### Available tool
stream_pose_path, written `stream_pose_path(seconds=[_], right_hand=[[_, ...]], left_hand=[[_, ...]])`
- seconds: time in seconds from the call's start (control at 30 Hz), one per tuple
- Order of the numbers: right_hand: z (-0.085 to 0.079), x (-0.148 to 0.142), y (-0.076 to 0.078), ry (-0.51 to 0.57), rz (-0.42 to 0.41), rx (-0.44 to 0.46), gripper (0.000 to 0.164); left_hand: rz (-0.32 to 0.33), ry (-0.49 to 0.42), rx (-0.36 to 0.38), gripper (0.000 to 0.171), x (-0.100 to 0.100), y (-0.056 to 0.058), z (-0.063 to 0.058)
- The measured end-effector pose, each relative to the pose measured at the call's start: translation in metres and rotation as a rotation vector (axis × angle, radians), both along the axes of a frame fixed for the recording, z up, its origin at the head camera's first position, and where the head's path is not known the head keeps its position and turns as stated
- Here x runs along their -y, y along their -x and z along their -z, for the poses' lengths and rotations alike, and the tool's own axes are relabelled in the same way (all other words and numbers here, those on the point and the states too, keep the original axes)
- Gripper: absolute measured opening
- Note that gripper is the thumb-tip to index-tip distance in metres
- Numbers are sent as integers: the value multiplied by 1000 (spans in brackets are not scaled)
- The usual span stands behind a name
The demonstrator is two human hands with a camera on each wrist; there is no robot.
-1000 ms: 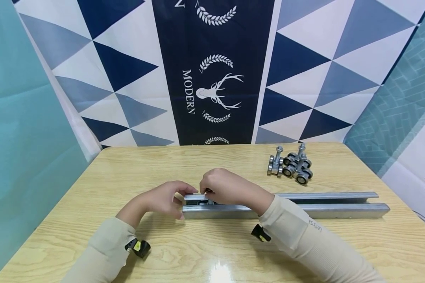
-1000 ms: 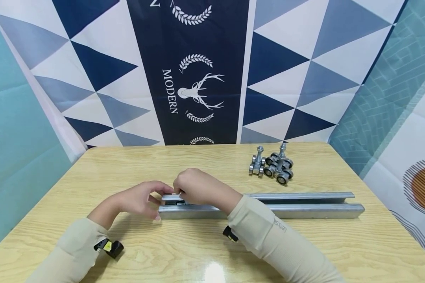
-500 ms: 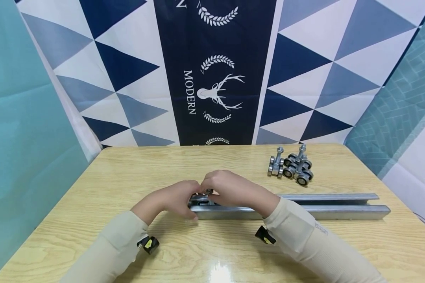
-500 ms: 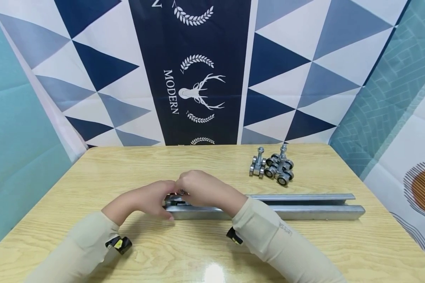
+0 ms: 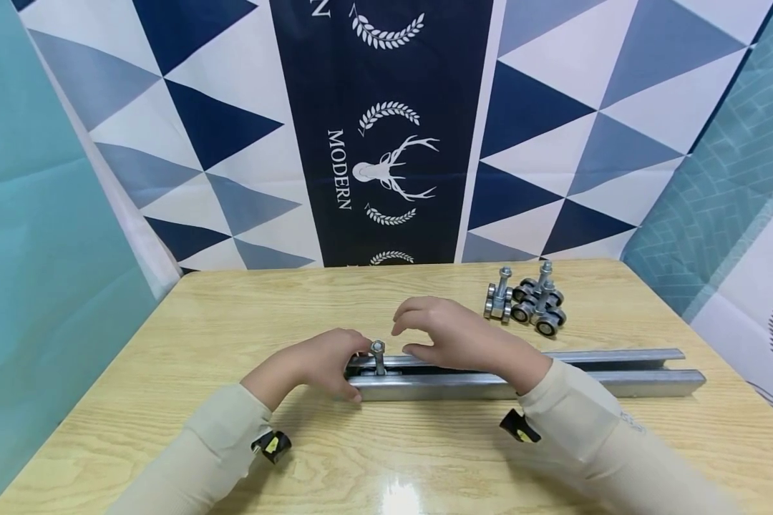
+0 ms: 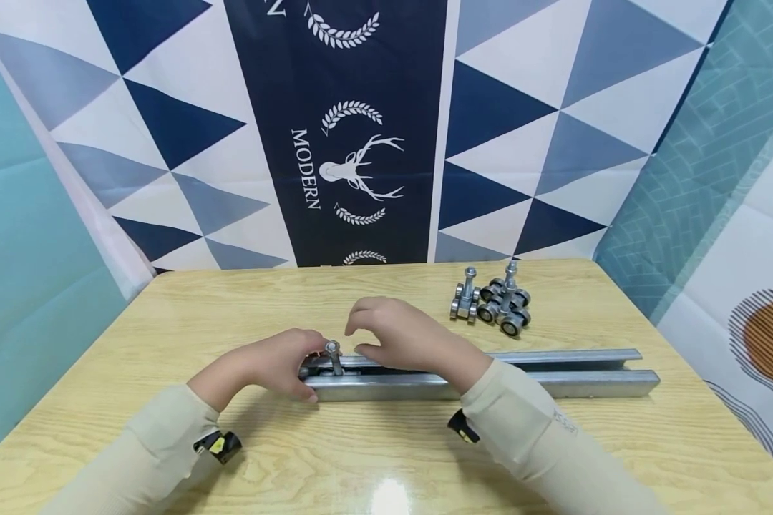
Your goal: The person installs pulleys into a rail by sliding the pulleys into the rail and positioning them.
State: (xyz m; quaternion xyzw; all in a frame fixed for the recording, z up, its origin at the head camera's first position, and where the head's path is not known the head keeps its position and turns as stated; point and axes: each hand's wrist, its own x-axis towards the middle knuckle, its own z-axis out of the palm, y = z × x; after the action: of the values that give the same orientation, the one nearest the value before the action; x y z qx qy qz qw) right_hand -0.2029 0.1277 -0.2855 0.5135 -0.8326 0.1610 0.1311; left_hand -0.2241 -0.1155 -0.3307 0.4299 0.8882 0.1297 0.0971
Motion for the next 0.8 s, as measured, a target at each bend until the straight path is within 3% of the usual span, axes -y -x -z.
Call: stream_pose_path(seconds=[0.47, 0.8], right_hand=[[4, -57, 13, -7, 118, -48, 18], [0, -92, 28, -44, 246, -47, 17]], left_hand=[[-36, 26, -55, 56, -2, -8, 0], [-28, 35, -83, 56, -3, -6, 0]])
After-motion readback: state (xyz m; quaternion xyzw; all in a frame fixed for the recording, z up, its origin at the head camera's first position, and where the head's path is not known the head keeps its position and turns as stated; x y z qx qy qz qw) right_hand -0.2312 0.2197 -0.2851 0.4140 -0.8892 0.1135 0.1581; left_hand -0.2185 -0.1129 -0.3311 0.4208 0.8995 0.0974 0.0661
